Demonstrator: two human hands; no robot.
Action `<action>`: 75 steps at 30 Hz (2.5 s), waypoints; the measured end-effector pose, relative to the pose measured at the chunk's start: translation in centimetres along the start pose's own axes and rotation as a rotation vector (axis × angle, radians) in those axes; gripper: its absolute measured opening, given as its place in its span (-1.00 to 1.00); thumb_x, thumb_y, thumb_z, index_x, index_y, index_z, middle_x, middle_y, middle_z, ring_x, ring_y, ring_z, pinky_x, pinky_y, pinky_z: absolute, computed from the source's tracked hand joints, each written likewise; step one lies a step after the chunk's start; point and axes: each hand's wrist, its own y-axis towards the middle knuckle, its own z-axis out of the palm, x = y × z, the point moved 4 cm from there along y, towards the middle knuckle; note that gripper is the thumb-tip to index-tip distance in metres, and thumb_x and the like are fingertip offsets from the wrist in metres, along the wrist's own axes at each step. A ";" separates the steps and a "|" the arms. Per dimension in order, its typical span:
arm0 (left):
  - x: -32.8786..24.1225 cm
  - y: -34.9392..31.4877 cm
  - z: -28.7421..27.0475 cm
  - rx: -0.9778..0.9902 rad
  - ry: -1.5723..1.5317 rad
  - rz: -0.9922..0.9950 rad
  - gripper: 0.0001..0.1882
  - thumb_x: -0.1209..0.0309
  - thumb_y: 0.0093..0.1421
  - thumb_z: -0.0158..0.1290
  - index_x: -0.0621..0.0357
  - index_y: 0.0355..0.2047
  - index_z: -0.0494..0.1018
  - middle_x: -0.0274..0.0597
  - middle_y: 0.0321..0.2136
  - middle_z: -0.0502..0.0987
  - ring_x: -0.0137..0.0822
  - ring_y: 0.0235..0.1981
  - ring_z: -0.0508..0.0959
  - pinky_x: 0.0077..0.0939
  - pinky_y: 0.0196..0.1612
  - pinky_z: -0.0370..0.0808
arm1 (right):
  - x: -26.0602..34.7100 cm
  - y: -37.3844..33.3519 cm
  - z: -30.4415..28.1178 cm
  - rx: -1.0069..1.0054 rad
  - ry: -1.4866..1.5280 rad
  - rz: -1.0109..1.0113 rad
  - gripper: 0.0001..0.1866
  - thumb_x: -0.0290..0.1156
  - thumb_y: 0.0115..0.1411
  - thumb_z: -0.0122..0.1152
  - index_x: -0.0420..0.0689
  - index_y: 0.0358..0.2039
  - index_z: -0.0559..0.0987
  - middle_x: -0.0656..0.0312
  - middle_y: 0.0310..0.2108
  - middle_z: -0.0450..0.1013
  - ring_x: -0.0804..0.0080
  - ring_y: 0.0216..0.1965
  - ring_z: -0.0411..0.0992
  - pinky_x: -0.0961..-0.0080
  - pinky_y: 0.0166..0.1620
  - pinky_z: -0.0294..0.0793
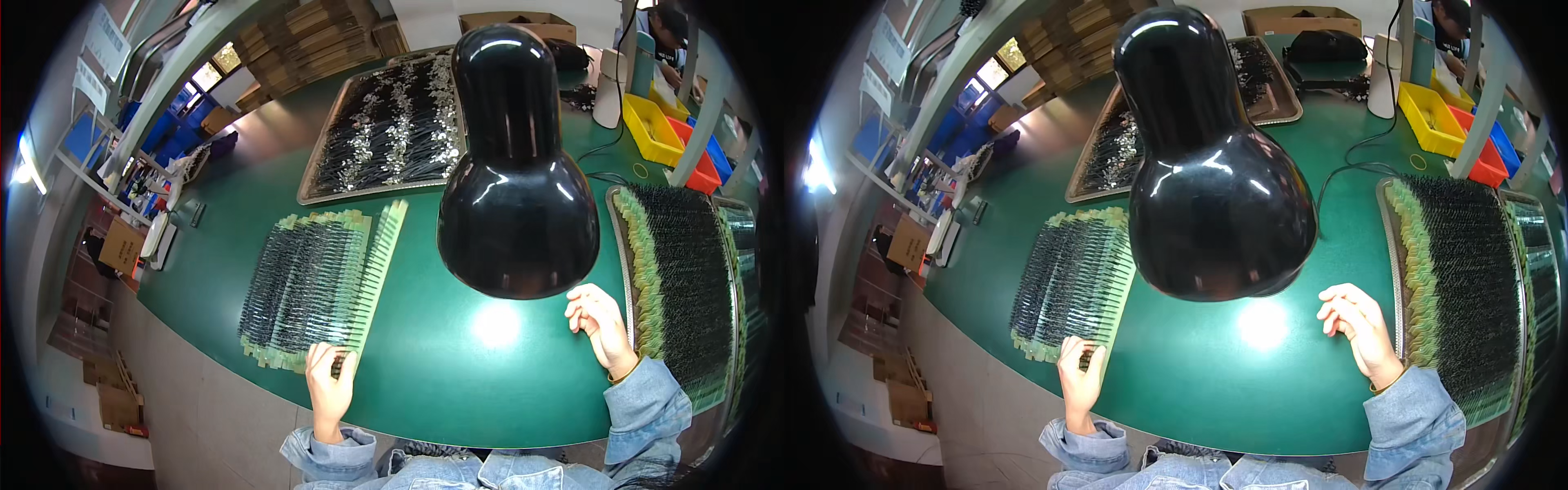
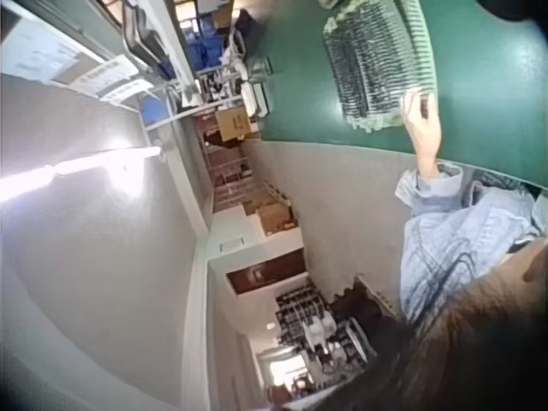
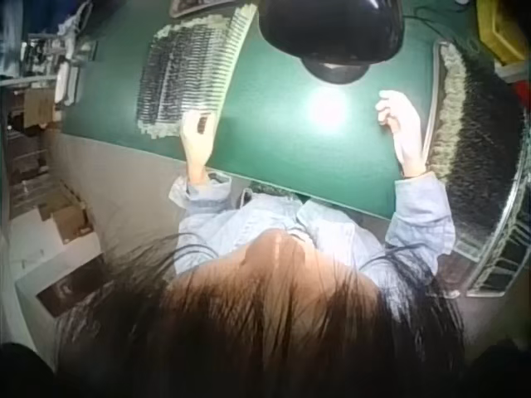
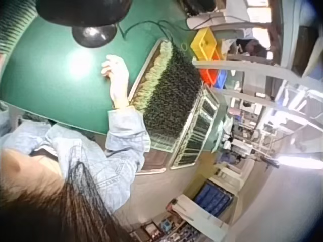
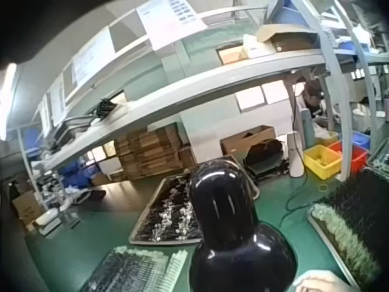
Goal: The person positions a desk lamp over the table, moves eyelash strips from a tray to the surface, and handles individual lash fibers by hand. The person then lifts and turns each strip of eyelashes under the lamp light.
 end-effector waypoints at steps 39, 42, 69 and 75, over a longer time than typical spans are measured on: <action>-14.8 -5.5 6.4 0.102 -0.027 0.580 -0.66 0.52 -0.13 0.09 0.19 -0.26 0.39 0.03 -0.17 0.30 0.01 -0.09 0.26 -0.14 -0.05 0.22 | 5.9 -4.2 1.2 0.184 -0.874 -0.338 -0.74 -0.29 0.05 0.05 -0.17 -0.27 0.43 0.18 -0.38 0.42 0.42 -0.33 0.38 0.50 -0.25 0.36; -13.7 -6.1 6.8 0.153 -0.109 0.562 -0.68 0.53 -0.13 0.09 0.19 -0.29 0.40 0.00 -0.19 0.31 -0.02 -0.11 0.27 -0.18 -0.06 0.23 | 9.9 -9.1 -0.4 0.223 -1.331 -0.542 -0.61 -0.30 -0.06 0.15 -0.18 -0.19 0.40 0.10 -0.29 0.38 0.24 -0.21 0.32 0.38 -0.08 0.26; -10.9 -7.0 9.8 0.224 -0.148 0.340 -0.73 0.56 -0.15 0.06 0.21 -0.34 0.41 -0.05 -0.22 0.31 -0.09 -0.12 0.29 -0.27 -0.07 0.21 | 9.3 -21.0 -15.2 -0.406 -1.790 -0.222 -0.20 -0.44 -0.34 0.30 0.00 0.03 0.23 0.16 -0.07 0.18 0.20 -0.02 0.14 0.34 0.02 0.17; -11.5 -6.9 10.0 0.241 -0.113 0.364 -0.72 0.55 -0.15 0.07 0.20 -0.33 0.41 -0.05 -0.21 0.31 -0.11 -0.13 0.29 -0.29 -0.09 0.22 | 9.7 -22.0 -14.7 -0.322 -1.892 -0.029 -0.15 -0.47 -0.43 0.31 0.02 0.02 0.24 0.15 -0.17 0.18 0.21 -0.07 0.13 0.31 -0.01 0.13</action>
